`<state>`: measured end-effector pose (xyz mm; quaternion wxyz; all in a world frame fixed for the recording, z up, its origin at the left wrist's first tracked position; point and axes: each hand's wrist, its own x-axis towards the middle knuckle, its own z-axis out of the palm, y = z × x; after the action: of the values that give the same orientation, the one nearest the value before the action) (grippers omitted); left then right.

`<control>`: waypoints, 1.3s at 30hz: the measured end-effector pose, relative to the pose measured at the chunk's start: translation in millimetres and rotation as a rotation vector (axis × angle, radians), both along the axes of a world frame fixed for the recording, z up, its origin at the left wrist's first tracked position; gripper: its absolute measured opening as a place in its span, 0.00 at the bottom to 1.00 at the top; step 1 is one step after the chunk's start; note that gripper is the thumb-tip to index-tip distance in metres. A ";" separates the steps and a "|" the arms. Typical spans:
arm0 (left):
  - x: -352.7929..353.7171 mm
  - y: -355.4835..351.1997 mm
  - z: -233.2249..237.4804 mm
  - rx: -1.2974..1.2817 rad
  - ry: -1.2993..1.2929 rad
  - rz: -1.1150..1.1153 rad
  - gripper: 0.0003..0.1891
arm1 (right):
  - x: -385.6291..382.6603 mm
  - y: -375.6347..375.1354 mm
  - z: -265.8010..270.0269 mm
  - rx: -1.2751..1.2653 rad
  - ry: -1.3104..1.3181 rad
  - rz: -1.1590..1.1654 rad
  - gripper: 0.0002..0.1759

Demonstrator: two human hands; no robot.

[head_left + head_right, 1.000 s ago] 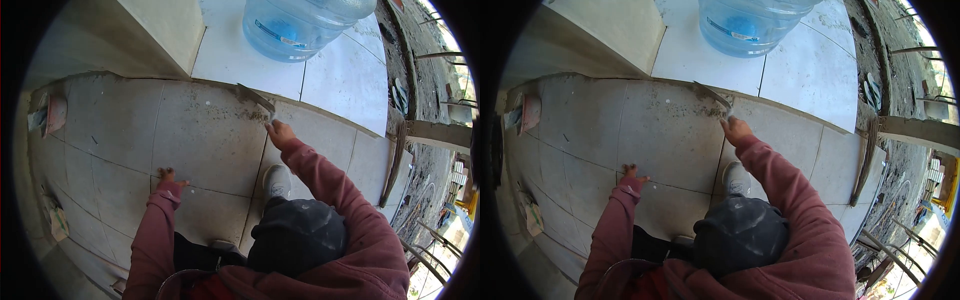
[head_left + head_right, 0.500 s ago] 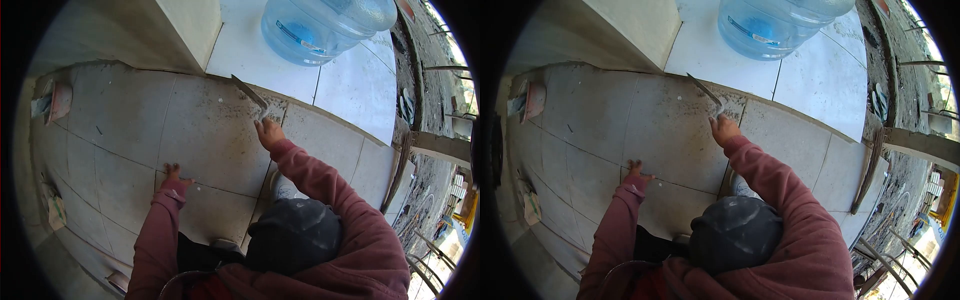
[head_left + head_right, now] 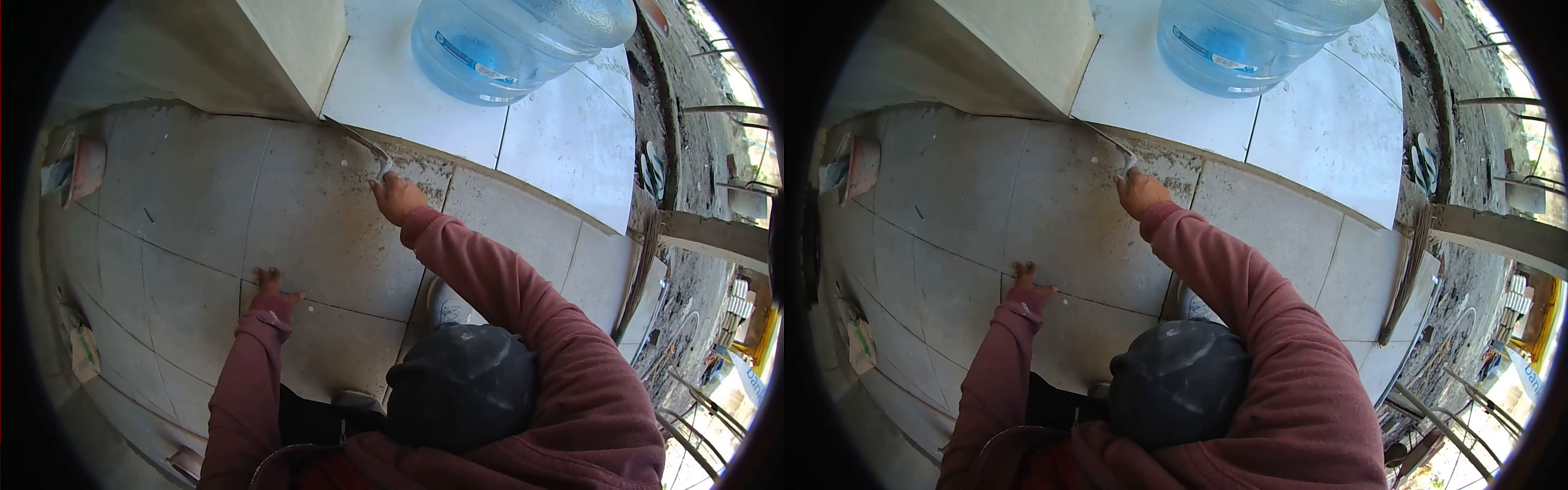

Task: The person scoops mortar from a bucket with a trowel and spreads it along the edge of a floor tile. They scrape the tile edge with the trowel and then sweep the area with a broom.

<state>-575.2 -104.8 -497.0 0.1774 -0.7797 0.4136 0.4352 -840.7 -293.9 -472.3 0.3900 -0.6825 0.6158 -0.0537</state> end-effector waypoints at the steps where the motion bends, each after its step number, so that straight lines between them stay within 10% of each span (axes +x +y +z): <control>1: 2.4 2.4 -3.3 0.004 0.006 0.002 0.54 | -17.1 5.5 -0.9 0.000 0.005 -0.019 0.23; 9: 10.1 6.8 -12.3 -0.033 0.055 0.006 0.54 | -286.4 87.6 -15.9 0.052 0.014 -0.333 0.21; 19: 6.7 -2.5 1.8 0.002 0.008 -0.028 0.52 | -295.1 88.9 -3.5 0.033 0.215 -0.136 0.23; 26: 15.8 -1.8 -15.3 0.074 0.003 -0.048 0.55 | -165.5 43.6 -3.2 -0.092 0.291 -0.013 0.23; 36: 16.3 0.1 -14.7 0.006 -0.002 -0.082 0.52 | -338.4 167.5 -40.7 -0.089 0.271 -0.703 0.25; 39: 24.7 4.7 -26.5 -0.028 -0.018 -0.135 0.51 | -282.0 151.6 -11.5 -0.050 0.320 -0.480 0.23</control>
<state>-550.5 -100.0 -523.4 0.1993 -0.7562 0.4697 0.4097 -1122.7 -142.3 -483.8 0.2472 -0.5263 0.8119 -0.0513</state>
